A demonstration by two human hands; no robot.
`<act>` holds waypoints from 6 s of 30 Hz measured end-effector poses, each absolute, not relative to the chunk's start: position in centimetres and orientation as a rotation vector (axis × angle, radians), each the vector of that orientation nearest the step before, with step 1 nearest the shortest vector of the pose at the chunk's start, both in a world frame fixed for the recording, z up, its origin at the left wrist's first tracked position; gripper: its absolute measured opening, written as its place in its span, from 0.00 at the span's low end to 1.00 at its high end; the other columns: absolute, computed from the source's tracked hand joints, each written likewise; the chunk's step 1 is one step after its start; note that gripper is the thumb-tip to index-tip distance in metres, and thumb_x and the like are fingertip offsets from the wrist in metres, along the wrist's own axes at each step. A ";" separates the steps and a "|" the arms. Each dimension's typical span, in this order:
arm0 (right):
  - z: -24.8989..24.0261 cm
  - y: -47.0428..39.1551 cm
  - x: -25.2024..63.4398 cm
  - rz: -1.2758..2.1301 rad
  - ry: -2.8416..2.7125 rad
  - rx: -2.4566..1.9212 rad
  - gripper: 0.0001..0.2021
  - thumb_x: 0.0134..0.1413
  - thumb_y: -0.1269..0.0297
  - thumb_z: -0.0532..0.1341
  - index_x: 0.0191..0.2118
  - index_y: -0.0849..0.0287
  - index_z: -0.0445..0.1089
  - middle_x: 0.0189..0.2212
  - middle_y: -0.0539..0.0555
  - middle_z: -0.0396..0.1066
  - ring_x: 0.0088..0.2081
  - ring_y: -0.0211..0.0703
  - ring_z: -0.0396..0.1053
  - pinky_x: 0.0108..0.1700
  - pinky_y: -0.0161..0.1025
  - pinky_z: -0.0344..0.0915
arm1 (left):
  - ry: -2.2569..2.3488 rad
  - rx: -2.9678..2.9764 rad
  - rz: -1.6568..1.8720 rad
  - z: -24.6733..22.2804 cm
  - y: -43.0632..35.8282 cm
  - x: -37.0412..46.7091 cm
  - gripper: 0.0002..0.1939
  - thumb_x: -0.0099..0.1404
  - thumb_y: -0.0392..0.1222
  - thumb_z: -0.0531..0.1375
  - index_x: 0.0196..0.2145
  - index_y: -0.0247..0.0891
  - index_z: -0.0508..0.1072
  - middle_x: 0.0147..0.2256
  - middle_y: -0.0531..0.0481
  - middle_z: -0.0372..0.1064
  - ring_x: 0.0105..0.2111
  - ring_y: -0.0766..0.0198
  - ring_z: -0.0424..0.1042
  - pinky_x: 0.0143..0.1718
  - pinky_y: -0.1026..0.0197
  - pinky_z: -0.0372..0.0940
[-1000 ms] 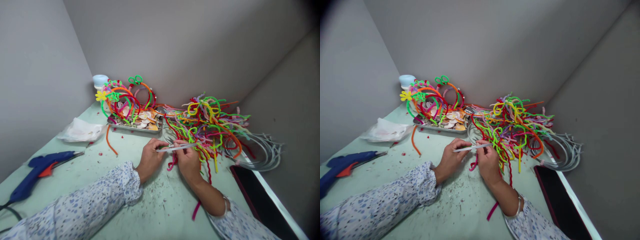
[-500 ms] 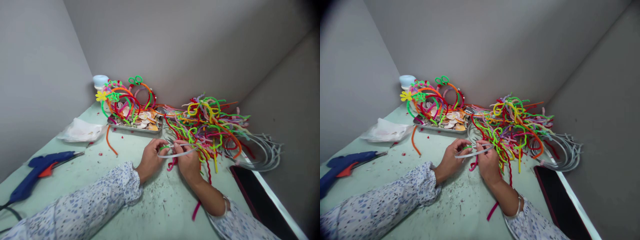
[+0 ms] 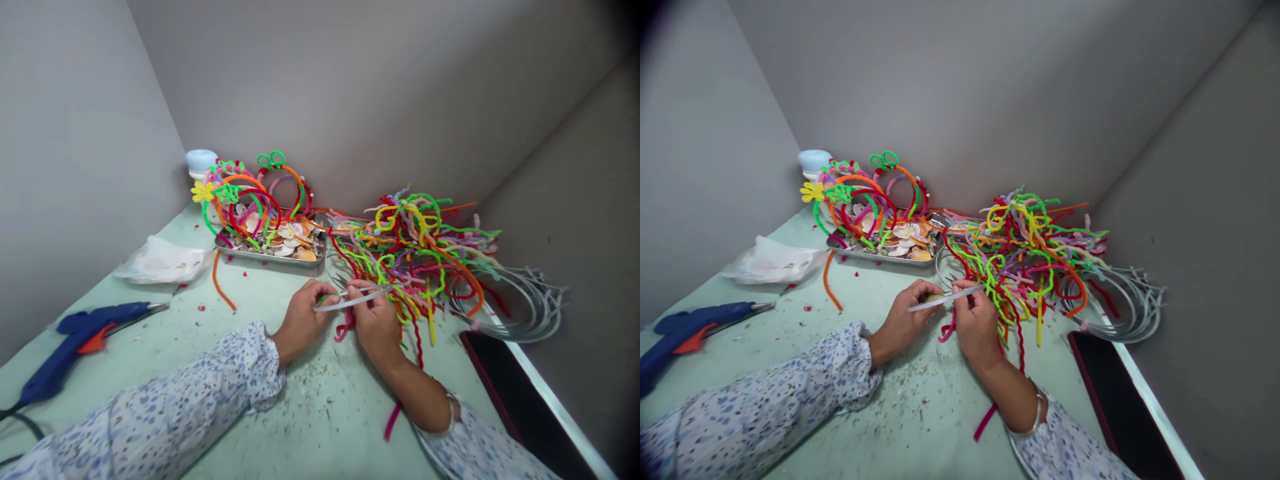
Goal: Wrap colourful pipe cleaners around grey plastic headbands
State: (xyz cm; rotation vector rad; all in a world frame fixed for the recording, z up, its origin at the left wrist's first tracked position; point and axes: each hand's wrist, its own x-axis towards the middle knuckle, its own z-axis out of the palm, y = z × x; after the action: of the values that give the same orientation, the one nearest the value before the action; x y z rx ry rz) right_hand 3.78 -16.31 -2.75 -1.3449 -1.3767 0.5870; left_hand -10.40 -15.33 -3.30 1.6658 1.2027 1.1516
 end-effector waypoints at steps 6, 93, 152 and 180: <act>-2.7 -16.2 3.8 0.598 -1.375 -1.367 0.12 0.56 0.59 0.56 0.38 0.61 0.72 0.29 0.52 0.73 0.30 0.41 0.68 0.34 0.37 0.63 | 1.155 1.622 1.137 -3.4 -15.2 -10.4 0.09 0.61 0.44 0.58 0.35 0.35 0.72 0.31 0.49 0.70 0.31 0.64 0.67 0.33 0.64 0.61; -3.1 -16.0 3.8 0.687 -1.329 -1.407 0.14 0.54 0.55 0.57 0.36 0.61 0.71 0.27 0.52 0.72 0.26 0.41 0.66 0.29 0.37 0.61 | 1.196 1.710 1.085 -3.9 -15.1 -10.3 0.03 0.59 0.37 0.56 0.32 0.37 0.69 0.30 0.52 0.67 0.32 0.64 0.65 0.35 0.63 0.61; -3.1 -16.5 3.8 0.641 -1.438 -1.322 0.12 0.57 0.59 0.56 0.39 0.61 0.72 0.29 0.53 0.73 0.29 0.42 0.67 0.29 0.35 0.60 | 1.075 1.371 1.091 -2.5 -15.4 -10.4 0.12 0.59 0.48 0.58 0.25 0.37 0.67 0.19 0.55 0.61 0.21 0.68 0.58 0.23 0.63 0.53; -3.3 -16.0 3.9 0.712 -1.315 -1.380 0.14 0.54 0.56 0.58 0.38 0.62 0.73 0.21 0.49 0.67 0.22 0.38 0.61 0.25 0.34 0.58 | 1.200 1.569 1.211 -2.5 -16.0 -10.0 0.03 0.61 0.39 0.56 0.34 0.38 0.66 0.31 0.54 0.64 0.30 0.67 0.63 0.32 0.65 0.59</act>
State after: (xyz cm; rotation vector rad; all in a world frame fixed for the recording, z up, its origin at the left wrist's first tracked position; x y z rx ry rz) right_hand 3.94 -16.02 -3.34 -1.3800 -1.3148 0.7121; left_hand -9.99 -15.96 -2.55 1.5691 1.1995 1.2110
